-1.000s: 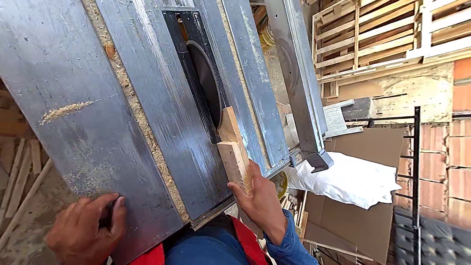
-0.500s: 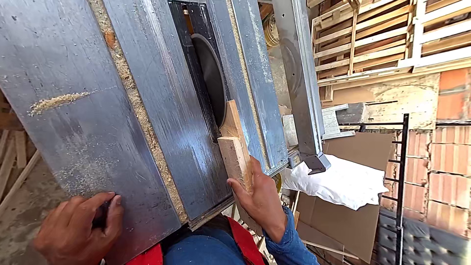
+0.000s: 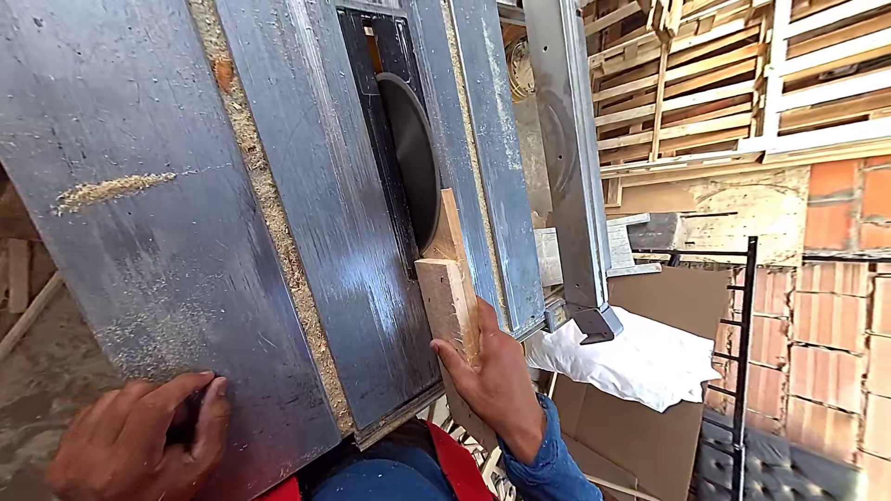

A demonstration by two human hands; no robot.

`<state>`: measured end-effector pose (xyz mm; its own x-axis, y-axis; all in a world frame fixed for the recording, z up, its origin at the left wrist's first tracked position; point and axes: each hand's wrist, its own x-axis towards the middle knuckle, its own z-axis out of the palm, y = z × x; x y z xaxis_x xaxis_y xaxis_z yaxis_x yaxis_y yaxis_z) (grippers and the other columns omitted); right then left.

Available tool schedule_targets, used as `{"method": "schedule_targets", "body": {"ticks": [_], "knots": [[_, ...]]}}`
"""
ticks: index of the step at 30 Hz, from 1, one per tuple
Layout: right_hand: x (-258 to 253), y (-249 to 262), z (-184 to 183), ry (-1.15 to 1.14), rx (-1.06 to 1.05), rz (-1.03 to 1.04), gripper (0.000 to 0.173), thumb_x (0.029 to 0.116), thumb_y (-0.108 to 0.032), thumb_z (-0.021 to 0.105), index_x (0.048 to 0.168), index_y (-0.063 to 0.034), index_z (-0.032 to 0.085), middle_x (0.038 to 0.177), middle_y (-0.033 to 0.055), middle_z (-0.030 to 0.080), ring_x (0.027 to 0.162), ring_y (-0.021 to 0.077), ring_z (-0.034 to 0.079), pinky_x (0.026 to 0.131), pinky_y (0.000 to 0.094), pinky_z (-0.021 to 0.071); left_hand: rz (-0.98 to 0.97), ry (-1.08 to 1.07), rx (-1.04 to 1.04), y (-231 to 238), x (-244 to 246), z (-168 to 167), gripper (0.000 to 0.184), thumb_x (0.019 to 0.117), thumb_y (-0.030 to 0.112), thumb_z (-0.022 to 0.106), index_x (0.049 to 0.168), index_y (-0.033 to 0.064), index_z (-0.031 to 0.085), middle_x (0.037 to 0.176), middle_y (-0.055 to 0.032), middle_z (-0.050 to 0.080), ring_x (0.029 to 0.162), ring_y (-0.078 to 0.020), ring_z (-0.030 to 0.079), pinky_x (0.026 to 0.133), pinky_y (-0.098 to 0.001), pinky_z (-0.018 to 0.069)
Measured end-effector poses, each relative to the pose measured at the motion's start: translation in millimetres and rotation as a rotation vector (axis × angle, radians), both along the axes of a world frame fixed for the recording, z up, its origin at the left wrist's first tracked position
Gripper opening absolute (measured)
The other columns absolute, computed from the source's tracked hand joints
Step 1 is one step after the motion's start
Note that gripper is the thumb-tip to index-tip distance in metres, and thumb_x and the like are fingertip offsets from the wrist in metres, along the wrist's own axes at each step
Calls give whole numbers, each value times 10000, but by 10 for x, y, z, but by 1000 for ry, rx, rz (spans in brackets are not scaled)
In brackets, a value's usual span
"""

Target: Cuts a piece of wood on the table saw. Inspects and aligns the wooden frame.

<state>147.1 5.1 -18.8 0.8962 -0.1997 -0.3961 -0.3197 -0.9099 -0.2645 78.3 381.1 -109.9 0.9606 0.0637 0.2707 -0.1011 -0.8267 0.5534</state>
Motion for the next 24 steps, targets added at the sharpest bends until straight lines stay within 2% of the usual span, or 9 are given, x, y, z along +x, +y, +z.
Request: {"method": "schedule_targets", "body": {"ticks": [12,16,19,21,24], "knots": [[71,-16,-61,-21,6,-7,728,857,-532,745,1322,10,603,876,3,740,798,103,715,750,339,607,12,-12,-16,-92,84,108,300,936,267,599,951,-11,712,669,-136,557,606,-287,535,590,-451,424],[-34,-217,-8,33,203,-126,761,810,-560,802,1319,-32,597,957,-30,749,876,47,721,820,305,627,6,-10,-33,-88,79,131,309,937,268,596,938,-20,711,670,-140,566,605,-291,543,592,-460,430],[-147,-327,131,72,472,-277,720,798,-398,873,1306,5,561,1032,22,755,934,116,744,862,343,650,16,-4,-54,-99,92,163,312,940,255,600,937,-38,709,678,-160,575,607,-308,548,594,-470,433],[-212,-363,225,93,585,-334,685,817,-306,871,1317,25,539,1049,54,757,944,172,751,862,382,657,20,11,-64,-79,61,138,329,942,271,606,962,-39,715,696,-166,590,627,-319,562,607,-492,441],[-302,-383,302,120,589,-359,670,821,-310,869,1318,2,546,1041,51,762,933,183,756,850,393,662,16,17,-73,-46,40,118,354,943,302,600,991,-23,730,710,-159,605,639,-320,576,604,-497,440]]}}
